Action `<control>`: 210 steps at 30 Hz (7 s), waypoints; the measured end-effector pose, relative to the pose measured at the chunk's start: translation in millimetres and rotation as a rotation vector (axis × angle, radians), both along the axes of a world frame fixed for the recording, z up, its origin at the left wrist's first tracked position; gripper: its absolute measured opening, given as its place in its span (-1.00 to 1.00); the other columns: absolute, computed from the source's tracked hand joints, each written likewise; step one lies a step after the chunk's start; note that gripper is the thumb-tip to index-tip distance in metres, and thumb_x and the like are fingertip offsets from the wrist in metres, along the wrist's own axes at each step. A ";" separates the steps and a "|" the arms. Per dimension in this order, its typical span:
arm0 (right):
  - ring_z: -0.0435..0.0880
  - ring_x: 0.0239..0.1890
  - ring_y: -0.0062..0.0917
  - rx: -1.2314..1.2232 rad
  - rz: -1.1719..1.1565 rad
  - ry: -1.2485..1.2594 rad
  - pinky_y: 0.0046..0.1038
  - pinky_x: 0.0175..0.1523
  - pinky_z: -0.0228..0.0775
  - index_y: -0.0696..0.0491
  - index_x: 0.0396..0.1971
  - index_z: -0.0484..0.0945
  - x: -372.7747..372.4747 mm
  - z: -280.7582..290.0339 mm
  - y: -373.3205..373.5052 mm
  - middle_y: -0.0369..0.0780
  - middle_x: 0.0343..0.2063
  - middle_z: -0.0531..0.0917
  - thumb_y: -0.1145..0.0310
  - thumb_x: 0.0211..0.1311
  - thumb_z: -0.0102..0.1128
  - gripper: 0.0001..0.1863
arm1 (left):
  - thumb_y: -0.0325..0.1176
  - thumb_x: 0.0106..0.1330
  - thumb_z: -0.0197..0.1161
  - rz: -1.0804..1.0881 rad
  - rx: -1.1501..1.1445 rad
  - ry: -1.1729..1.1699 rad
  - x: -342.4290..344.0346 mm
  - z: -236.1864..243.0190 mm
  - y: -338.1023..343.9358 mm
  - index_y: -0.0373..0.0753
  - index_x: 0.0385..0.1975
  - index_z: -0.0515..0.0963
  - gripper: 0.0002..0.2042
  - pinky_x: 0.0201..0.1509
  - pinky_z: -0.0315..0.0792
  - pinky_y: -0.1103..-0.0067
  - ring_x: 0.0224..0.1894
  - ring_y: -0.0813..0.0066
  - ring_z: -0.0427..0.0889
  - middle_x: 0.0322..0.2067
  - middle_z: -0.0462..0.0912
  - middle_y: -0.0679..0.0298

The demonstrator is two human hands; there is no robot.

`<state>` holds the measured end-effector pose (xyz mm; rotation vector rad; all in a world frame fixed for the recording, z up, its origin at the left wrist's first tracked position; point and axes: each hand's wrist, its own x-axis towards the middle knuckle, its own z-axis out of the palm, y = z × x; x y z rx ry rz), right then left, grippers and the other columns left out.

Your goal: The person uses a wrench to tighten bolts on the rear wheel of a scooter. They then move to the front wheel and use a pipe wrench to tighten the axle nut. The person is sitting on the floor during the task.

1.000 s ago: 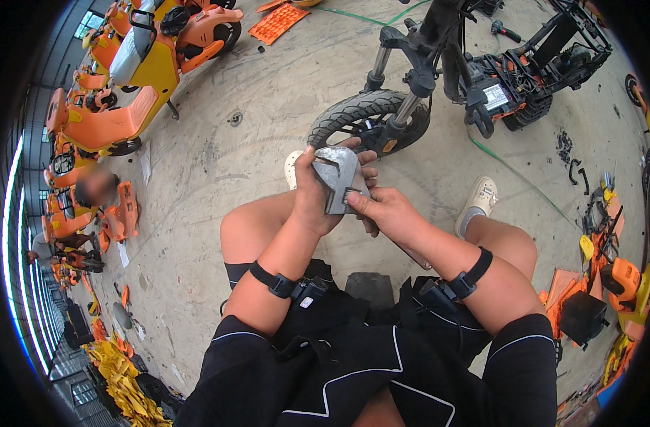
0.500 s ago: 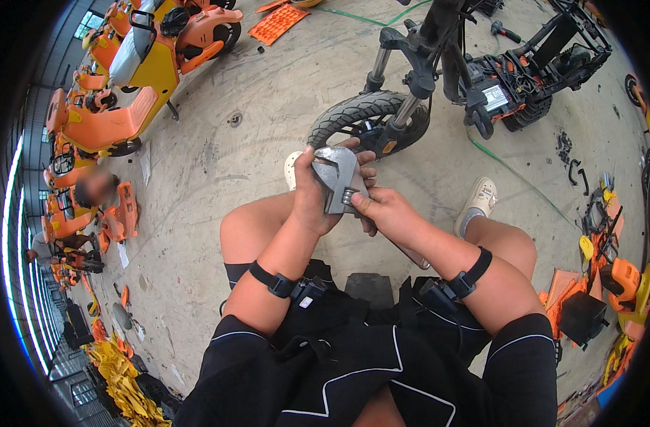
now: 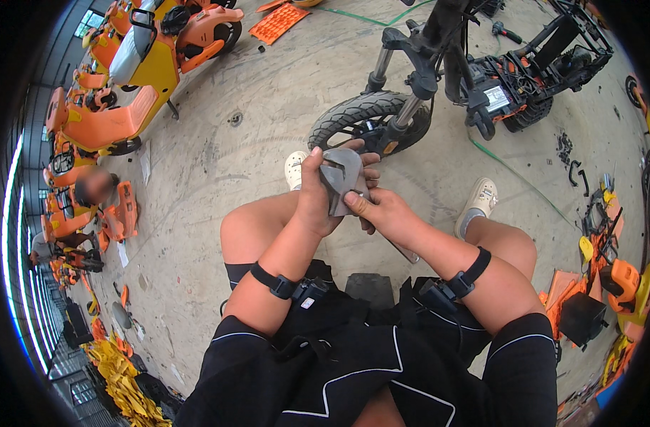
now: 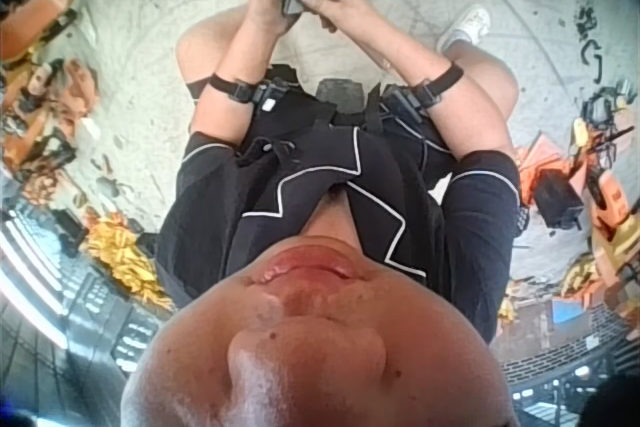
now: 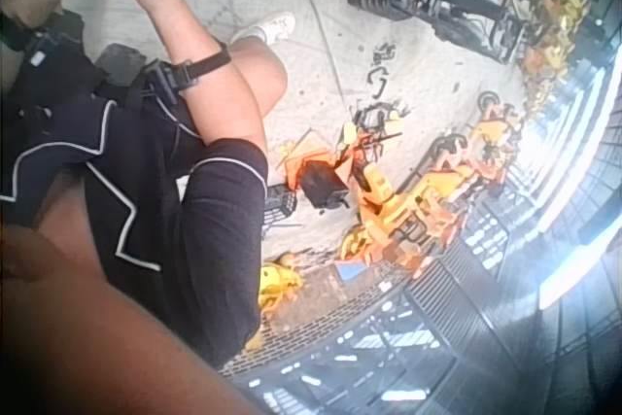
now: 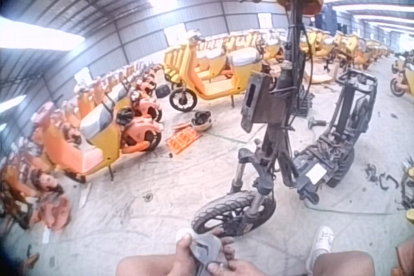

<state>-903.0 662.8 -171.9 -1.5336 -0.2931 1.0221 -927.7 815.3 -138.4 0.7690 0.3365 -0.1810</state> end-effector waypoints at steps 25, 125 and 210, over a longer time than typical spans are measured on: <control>0.51 -0.53 -0.59 0.074 0.000 0.085 -0.51 -0.41 0.38 0.18 -0.33 0.52 -2.5 -5.6 -2.3 -0.28 -0.58 0.53 0.02 0.49 0.00 -0.54 | 0.38 0.26 -0.15 0.024 -0.044 0.021 -1.1 -1.7 2.1 -0.26 0.22 0.34 -0.19 0.02 0.53 0.34 -0.10 0.24 0.58 -0.01 0.56 0.05; 0.54 -0.50 -0.56 -0.139 -0.172 -0.072 -0.44 -0.40 0.38 0.20 -0.37 0.60 19.0 -14.4 -2.8 -0.23 -0.58 0.59 -0.23 0.22 0.25 -0.36 | -0.17 0.32 0.37 0.236 1.039 -0.020 15.4 -23.7 14.2 -0.40 -0.18 0.57 -0.64 -0.49 0.27 0.68 -0.51 0.72 0.34 -0.57 0.45 0.44; 0.52 -0.52 -0.59 -0.014 -0.251 0.087 -0.49 -0.38 0.38 0.21 -0.36 0.55 -6.9 -41.3 -8.2 -0.24 -0.56 0.57 -0.13 0.30 0.22 -0.43 | 0.07 0.40 0.19 0.045 1.160 0.025 3.7 -27.2 1.1 -0.48 -0.36 0.61 -0.44 -0.46 0.41 0.55 -0.54 0.57 0.50 -0.63 0.58 0.23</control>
